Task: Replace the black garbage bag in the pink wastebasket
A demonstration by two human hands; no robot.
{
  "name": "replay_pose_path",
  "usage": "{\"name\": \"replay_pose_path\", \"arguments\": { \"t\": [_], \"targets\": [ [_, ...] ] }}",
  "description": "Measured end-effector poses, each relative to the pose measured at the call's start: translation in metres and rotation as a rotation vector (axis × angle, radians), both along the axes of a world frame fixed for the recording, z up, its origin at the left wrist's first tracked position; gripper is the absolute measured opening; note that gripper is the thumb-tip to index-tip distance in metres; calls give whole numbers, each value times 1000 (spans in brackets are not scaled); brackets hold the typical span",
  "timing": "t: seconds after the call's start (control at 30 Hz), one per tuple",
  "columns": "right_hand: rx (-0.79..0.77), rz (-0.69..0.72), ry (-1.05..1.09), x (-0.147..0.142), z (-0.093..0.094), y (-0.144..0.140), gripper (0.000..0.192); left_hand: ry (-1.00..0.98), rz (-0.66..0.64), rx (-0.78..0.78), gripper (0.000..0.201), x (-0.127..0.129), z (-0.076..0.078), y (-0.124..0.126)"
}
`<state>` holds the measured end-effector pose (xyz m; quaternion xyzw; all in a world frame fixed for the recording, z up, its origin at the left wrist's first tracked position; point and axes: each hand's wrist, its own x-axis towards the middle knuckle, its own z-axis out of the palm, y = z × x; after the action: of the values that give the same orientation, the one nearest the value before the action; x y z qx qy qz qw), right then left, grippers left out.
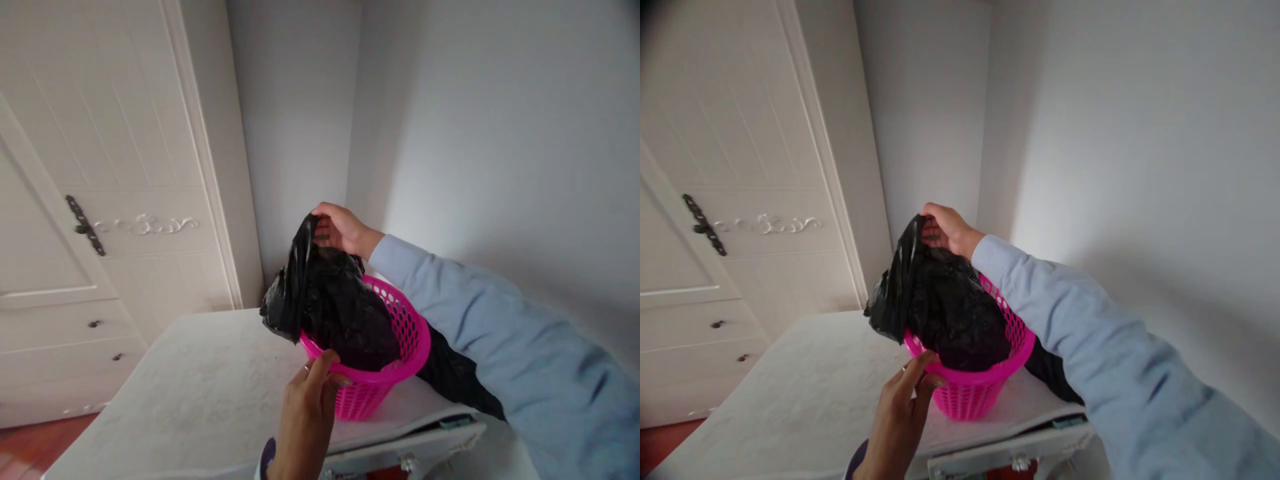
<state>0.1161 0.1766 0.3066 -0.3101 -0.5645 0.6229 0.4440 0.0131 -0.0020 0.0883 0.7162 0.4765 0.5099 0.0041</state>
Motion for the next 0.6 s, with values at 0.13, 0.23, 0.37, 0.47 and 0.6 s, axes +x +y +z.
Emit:
{"name": "replay_pose_path", "arguments": {
  "t": [0.13,0.23,0.37,0.47,0.6],
  "targets": [
    [11,343,-161,-52,9,-46,28,-46,-4,-111,23,7,-2,1],
    [73,467,-167,-87,13,-72,28,-67,-24,-144,22,12,-4,3],
    [158,316,13,-119,33,-67,25,-94,-33,-184,27,18,-8,3],
    [221,273,205,-128,64,-54,28,-88,-13,-218,30,21,-7,1],
    [313,485,299,-129,108,-63,32,-64,1,-233,27,25,1,-3]
  ]
}}
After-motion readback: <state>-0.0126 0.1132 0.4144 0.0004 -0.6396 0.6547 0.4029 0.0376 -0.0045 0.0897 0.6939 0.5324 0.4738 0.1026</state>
